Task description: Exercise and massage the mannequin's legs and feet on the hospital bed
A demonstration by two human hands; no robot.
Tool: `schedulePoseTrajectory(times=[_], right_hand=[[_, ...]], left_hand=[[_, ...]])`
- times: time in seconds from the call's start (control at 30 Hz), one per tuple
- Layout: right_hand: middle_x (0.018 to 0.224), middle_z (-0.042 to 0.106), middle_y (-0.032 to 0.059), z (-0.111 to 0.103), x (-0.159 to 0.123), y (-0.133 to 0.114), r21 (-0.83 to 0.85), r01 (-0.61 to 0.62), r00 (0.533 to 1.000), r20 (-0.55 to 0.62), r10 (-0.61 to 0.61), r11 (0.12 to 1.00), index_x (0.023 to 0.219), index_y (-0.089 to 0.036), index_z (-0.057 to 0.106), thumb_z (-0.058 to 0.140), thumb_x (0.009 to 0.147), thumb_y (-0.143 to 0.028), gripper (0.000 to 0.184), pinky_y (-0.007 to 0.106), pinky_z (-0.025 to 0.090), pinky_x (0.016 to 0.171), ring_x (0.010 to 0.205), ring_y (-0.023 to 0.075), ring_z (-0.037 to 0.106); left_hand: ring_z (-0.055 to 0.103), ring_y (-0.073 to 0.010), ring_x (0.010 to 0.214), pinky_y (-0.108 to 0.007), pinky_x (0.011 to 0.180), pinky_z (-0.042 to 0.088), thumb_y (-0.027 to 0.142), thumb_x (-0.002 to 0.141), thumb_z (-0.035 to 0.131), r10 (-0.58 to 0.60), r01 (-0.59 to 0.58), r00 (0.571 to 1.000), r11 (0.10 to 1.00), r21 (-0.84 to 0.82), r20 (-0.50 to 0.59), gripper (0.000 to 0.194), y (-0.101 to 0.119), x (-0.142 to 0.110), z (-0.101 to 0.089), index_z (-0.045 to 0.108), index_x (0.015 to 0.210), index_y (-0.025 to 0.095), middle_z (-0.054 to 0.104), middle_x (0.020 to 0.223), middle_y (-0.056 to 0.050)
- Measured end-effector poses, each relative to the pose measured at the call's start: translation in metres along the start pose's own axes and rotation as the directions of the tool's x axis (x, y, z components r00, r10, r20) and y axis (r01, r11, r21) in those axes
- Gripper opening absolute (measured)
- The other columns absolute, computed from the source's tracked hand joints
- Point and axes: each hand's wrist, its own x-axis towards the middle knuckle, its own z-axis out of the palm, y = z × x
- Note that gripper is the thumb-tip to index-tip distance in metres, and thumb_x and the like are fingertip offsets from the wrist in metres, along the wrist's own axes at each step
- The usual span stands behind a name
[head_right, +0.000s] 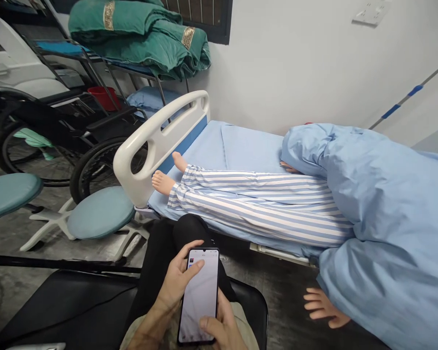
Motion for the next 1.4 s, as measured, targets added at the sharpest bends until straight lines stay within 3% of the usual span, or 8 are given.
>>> schedulePoseTrajectory(times=[0.1, 0.23, 0.53, 0.7, 1.1, 1.23, 1.4], right_hand=[[0.122, 0.060, 0.0031, 0.001, -0.002, -0.005, -0.032, -0.025, 1.000, -0.011, 0.025, 0.999, 0.116, -0.027, 0.061, 0.075, 0.056, -0.027, 0.062, 0.041, 0.036, 0.102, 0.123, 0.0293, 0.046], [0.122, 0.060, 0.0005, 0.001, -0.001, -0.008, -0.068, 0.011, 0.997, 0.071, -0.006, 0.998, 0.118, -0.029, 0.059, 0.074, 0.056, -0.027, 0.063, 0.041, 0.035, 0.102, 0.120, 0.0292, 0.048], [0.123, 0.058, 0.0043, 0.003, -0.004, -0.021, -0.308, 0.015, 0.983, 0.180, 0.043, 0.951, 0.135, -0.027, 0.039, 0.074, 0.057, -0.015, 0.087, 0.034, 0.044, 0.089, 0.107, 0.0263, 0.056], [0.122, 0.058, 0.0065, 0.005, -0.005, -0.026, -0.408, 0.057, 0.987, 0.157, 0.009, 0.911, 0.132, -0.023, 0.041, 0.071, 0.061, -0.014, 0.078, 0.037, 0.043, 0.091, 0.110, 0.0273, 0.054], [0.109, 0.061, 0.0044, 0.010, -0.009, -0.027, -0.388, 0.060, 0.981, 0.193, 0.017, 0.920, 0.131, -0.023, 0.041, 0.071, 0.058, -0.016, 0.079, 0.031, 0.045, 0.079, 0.094, 0.0228, 0.057], [0.106, 0.061, 0.0024, 0.005, -0.010, -0.023, -0.445, 0.058, 0.985, 0.169, 0.020, 0.894, 0.134, -0.023, 0.039, 0.072, 0.050, -0.012, 0.091, 0.027, 0.046, 0.070, 0.088, 0.0210, 0.056], [0.112, 0.059, 0.0014, -0.002, -0.008, -0.017, -0.453, 0.006, 0.973, 0.207, 0.099, 0.891, 0.142, -0.027, 0.027, 0.070, 0.051, -0.009, 0.102, 0.027, 0.047, 0.074, 0.093, 0.0214, 0.057]], left_hand=[[0.057, -0.0112, 0.062, -0.020, 0.056, 0.043, 0.044, 0.077, 0.056, 0.015, -0.017, 0.999, 0.999, -0.050, -0.046, 0.047, 0.002, 0.001, 0.003, 0.055, 0.117, 0.018, 0.065, 0.079, -0.002], [0.059, -0.0147, 0.075, -0.023, 0.064, 0.046, 0.045, 0.081, 0.047, 0.042, -0.048, 0.993, 0.998, -0.047, -0.113, 0.041, 0.003, 0.003, 0.006, 0.060, 0.109, 0.018, 0.066, 0.092, -0.005], [0.058, -0.0177, 0.083, -0.025, 0.070, 0.045, 0.045, 0.084, 0.043, 0.082, -0.084, 0.985, 0.996, -0.010, -0.151, 0.040, 0.006, 0.003, 0.007, 0.062, 0.107, 0.019, 0.064, 0.101, -0.005], [0.056, -0.0159, 0.086, -0.022, 0.069, 0.042, 0.043, 0.085, 0.044, 0.089, -0.097, 0.986, 0.994, -0.051, -0.143, 0.037, 0.008, 0.002, 0.009, 0.060, 0.108, 0.018, 0.064, 0.103, -0.004], [0.057, -0.0132, 0.077, -0.021, 0.064, 0.043, 0.044, 0.083, 0.046, 0.095, -0.108, 0.975, 0.993, -0.056, -0.199, 0.039, 0.008, 0.002, 0.007, 0.061, 0.108, 0.019, 0.064, 0.097, -0.003], [0.057, -0.0129, 0.075, -0.021, 0.062, 0.042, 0.044, 0.083, 0.046, 0.096, -0.108, 0.972, 0.993, -0.043, -0.214, 0.038, 0.009, 0.000, 0.005, 0.062, 0.105, 0.018, 0.065, 0.096, -0.002], [0.058, -0.0143, 0.076, -0.022, 0.063, 0.043, 0.046, 0.081, 0.047, 0.085, -0.096, 0.972, 0.995, -0.041, -0.221, 0.040, 0.006, 0.001, 0.001, 0.064, 0.103, 0.016, 0.065, 0.096, -0.004]])
